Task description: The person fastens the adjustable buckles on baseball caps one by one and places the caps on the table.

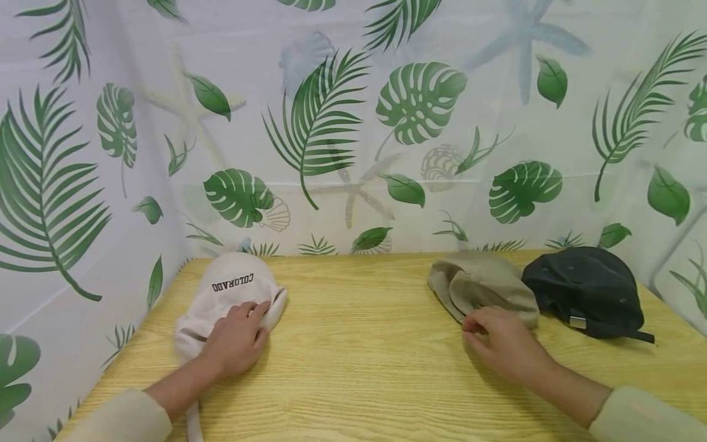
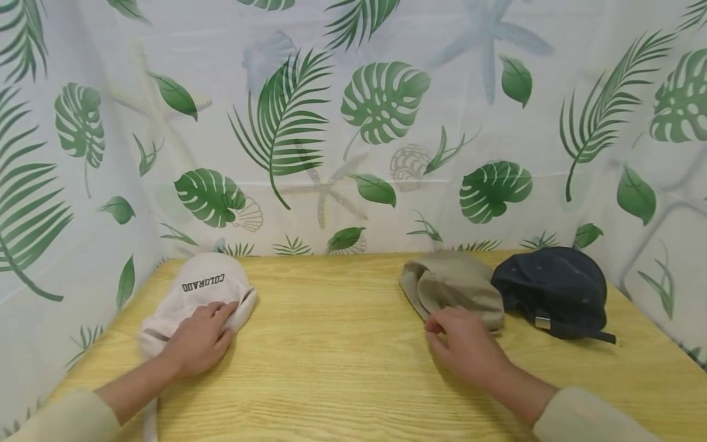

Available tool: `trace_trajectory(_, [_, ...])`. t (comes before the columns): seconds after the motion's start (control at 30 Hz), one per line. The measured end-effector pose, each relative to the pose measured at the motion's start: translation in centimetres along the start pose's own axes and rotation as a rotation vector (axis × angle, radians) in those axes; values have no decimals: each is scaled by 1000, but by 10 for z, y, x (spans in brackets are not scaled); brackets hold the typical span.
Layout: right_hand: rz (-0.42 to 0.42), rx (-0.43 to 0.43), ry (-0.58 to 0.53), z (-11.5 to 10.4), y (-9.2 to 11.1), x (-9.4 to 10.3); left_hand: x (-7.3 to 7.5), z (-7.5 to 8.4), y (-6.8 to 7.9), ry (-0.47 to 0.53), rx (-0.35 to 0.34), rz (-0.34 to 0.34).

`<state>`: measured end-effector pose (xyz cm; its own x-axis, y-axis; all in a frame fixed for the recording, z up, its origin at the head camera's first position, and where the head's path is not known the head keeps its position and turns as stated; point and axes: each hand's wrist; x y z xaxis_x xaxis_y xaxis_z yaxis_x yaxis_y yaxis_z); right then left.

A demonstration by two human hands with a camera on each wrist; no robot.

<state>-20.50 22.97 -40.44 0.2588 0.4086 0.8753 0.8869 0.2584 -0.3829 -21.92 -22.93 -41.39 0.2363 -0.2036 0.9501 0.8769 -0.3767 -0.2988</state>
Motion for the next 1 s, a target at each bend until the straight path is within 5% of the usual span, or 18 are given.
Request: trace_trajectory(1.0, [33,57,-6,-13,-3,-7,-7,38,-10,22,-78,-32])
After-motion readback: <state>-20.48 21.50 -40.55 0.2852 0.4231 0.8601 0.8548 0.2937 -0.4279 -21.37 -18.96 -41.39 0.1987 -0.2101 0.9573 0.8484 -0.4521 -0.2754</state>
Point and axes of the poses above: each hand's wrist, its own y-axis away from the middle knuckle, its own x-axis out of the back of the hand, z = x × y, and after that the axes turned 6 degrees about -x, right-handed
